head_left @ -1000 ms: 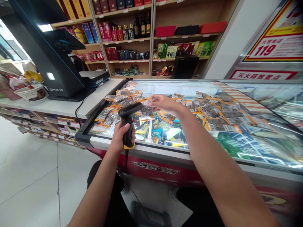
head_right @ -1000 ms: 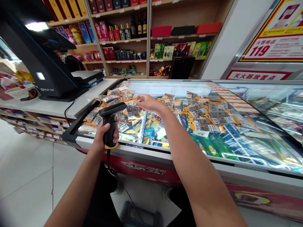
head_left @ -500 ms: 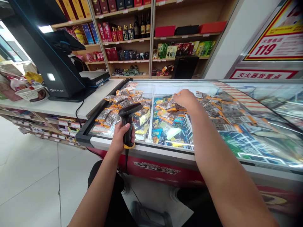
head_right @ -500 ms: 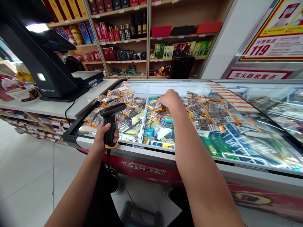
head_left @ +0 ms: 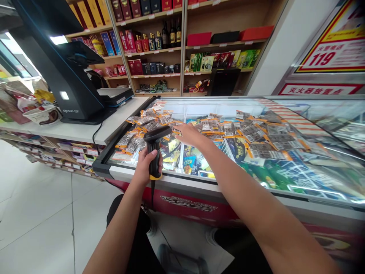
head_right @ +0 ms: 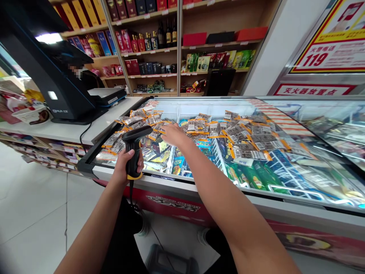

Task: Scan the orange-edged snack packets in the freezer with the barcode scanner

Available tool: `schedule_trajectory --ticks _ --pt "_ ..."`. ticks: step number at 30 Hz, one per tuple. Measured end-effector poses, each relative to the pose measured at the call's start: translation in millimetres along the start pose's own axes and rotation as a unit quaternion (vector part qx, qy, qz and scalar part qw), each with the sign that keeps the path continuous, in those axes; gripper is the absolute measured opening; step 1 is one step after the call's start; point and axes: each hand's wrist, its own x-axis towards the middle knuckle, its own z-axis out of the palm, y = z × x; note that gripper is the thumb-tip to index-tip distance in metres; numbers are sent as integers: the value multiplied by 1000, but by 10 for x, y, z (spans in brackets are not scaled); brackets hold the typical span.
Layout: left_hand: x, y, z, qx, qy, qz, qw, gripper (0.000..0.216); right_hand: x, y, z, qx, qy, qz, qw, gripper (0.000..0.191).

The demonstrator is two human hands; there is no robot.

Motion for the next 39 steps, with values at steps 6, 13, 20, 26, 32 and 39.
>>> schedule_trajectory --ticks 6,13,20,26,32,39 --pt "30 26 12 19 -28 -37 999 39 -127 90 -182 50 -29 6 998 59" --pt "99 36 17 35 -35 -85 995 41 -125 67 -188 53 -32 18 998 68" --pt "85 71 43 48 -31 -82 995 39 -176 28 -263 62 -52 32 996 66" --pt "81 55 58 24 5 -52 998 37 -101 -20 -119 42 -3 -8 999 59" --pt "70 30 58 -14 75 -18 997 36 -35 -56 -38 7 -19 -44 999 48" --pt "69 17 47 -15 76 -15 997 35 -148 122 -303 -116 37 136 983 34"
